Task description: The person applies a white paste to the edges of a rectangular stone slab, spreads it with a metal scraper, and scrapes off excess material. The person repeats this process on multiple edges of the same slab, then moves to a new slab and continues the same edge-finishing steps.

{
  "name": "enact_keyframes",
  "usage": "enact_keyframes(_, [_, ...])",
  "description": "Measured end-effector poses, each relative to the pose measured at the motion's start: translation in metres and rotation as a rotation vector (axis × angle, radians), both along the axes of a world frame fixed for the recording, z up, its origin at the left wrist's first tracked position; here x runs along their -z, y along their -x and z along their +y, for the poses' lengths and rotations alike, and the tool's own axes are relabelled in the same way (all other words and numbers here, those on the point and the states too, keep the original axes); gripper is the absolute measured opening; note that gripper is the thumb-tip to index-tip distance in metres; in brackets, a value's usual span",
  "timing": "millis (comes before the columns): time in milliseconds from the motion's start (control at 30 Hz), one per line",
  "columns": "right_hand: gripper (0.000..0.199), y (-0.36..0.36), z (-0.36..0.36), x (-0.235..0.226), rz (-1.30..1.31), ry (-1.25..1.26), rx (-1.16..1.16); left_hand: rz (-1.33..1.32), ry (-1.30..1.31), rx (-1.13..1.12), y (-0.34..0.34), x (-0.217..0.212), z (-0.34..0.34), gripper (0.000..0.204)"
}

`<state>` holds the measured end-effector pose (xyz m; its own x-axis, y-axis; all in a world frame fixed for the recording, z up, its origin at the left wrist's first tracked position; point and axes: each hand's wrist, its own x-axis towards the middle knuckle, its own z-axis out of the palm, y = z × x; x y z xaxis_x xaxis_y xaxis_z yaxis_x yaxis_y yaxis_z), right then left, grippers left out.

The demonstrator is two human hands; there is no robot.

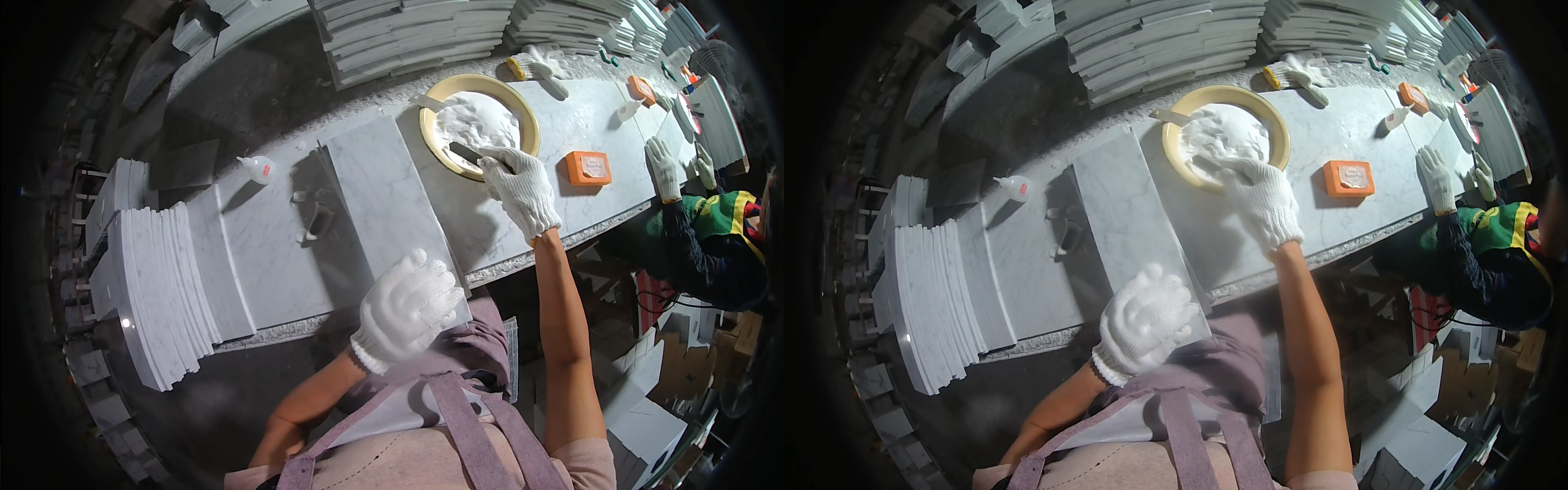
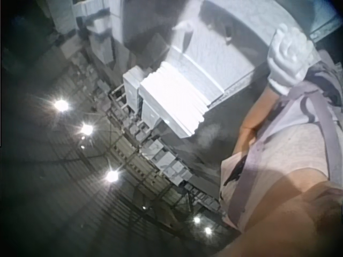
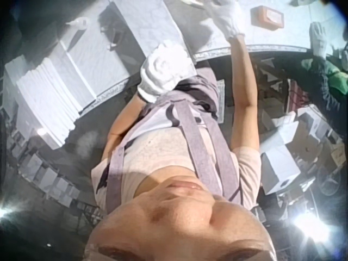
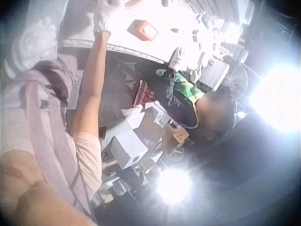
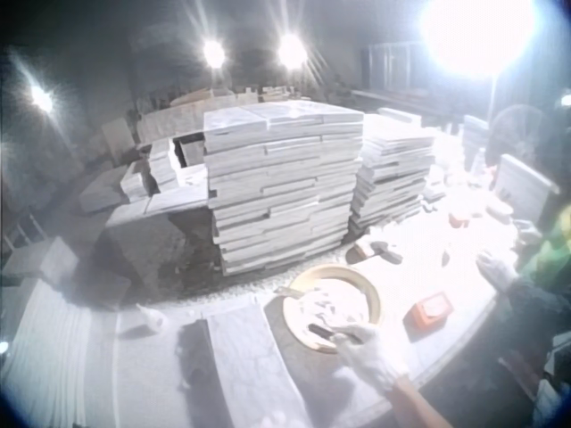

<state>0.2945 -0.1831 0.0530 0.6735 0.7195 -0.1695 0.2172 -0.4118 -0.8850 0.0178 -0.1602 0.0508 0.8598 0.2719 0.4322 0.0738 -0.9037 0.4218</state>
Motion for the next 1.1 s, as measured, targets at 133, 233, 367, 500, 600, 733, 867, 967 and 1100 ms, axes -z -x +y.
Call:
enact_keyframes(133, [0.027, 0.0, -0.001, 0.003, -0.037, 0.011, 0.022, -0.032, 0.003, 0.006, -0.002, -0.002, 0.001, 0.035])
enact_keyframes(233, [0.029, 0.004, -0.005, -0.005, 0.012, -0.029, 0.035, -0.042, 0.018, 0.03, -0.001, -0.002, 0.003, 0.036])
enact_keyframes(367, [0.034, 0.018, -0.02, -0.027, 0.292, -0.011, 0.041, -0.038, 0.022, 0.032, 0.002, 0.008, 0.0, 0.037])
enact_keyframes(500, [0.036, 0.044, -0.028, -0.036, 0.407, -0.016, -0.013, 0.002, 0.128, -0.006, 0.007, 0.021, -0.005, 0.038])
enact_keyframes(600, [0.033, 0.061, -0.022, -0.031, 0.455, -0.028, -0.029, 0.051, 0.144, -0.015, 0.009, 0.027, -0.007, 0.036])
enact_keyframes(733, [0.029, 0.079, -0.013, -0.013, 0.335, -0.13, -0.032, 0.036, 0.212, 0.021, 0.007, 0.026, -0.006, 0.032])
enact_keyframes(867, [0.024, 0.082, -0.01, 0.004, -0.269, -0.223, -0.147, -0.007, 0.128, 0.018, 0.004, 0.02, -0.003, 0.031])
enact_keyframes(967, [0.023, 0.082, -0.01, 0.009, -0.532, -0.299, -0.194, -0.056, 0.051, 0.052, 0.004, 0.016, 0.001, 0.031])
enact_keyframes(1100, [0.026, 0.085, -0.013, -0.001, -0.435, -0.294, -0.158, 0.016, 0.267, 0.05, 0.006, 0.009, -0.001, 0.032])
